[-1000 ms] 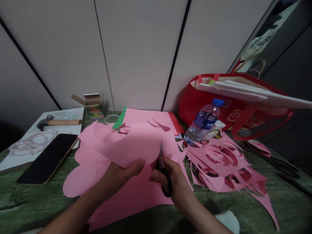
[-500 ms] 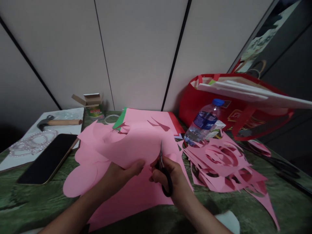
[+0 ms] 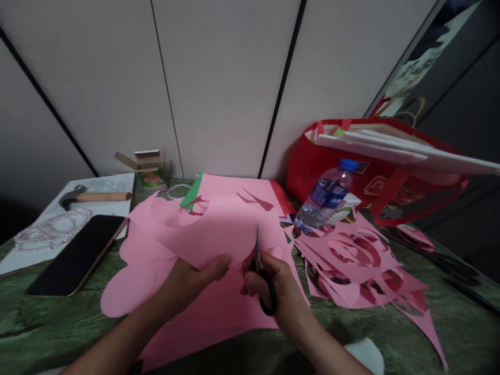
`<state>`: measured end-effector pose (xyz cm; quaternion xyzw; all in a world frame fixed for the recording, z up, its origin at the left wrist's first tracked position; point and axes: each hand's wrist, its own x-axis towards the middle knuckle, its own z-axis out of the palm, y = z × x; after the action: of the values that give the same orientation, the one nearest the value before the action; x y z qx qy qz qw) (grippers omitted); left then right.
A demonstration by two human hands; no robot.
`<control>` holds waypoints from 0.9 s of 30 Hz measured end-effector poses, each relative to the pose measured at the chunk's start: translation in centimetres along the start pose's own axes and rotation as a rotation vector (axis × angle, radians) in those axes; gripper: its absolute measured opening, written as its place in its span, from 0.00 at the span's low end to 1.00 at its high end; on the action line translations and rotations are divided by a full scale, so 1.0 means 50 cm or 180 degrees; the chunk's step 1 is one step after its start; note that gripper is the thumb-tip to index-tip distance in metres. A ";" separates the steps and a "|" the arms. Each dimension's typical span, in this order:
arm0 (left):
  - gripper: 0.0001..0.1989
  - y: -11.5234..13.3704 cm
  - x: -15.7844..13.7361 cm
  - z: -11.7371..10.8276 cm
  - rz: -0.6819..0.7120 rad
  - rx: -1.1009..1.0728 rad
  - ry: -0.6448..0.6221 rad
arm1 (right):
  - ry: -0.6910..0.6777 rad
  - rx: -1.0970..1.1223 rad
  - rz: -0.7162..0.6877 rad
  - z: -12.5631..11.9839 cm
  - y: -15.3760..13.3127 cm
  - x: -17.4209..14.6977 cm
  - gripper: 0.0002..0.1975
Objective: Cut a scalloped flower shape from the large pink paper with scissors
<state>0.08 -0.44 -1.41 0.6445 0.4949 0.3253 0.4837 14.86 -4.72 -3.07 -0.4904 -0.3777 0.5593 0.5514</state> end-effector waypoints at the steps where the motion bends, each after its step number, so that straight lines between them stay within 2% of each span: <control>1: 0.12 0.001 0.001 0.000 0.0001 0.0006 0.0005 | 0.0001 -0.0007 0.0007 0.001 -0.002 0.000 0.05; 10: 0.13 0.010 -0.002 -0.002 0.0042 -0.0107 0.0020 | -0.0114 0.0026 -0.0090 -0.001 0.006 -0.003 0.04; 21: 0.10 -0.003 0.003 -0.003 0.0126 -0.0460 -0.0020 | -0.0202 -0.0076 -0.0200 -0.009 0.016 -0.001 0.05; 27: 0.09 -0.007 0.010 -0.004 0.0347 -0.0699 -0.0053 | -0.0192 -0.0020 -0.0218 -0.007 0.014 -0.003 0.05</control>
<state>-0.07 0.09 -1.73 0.6163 0.4165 0.3979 0.5370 14.99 -4.96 -3.80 -0.4618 -0.4125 0.5534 0.5571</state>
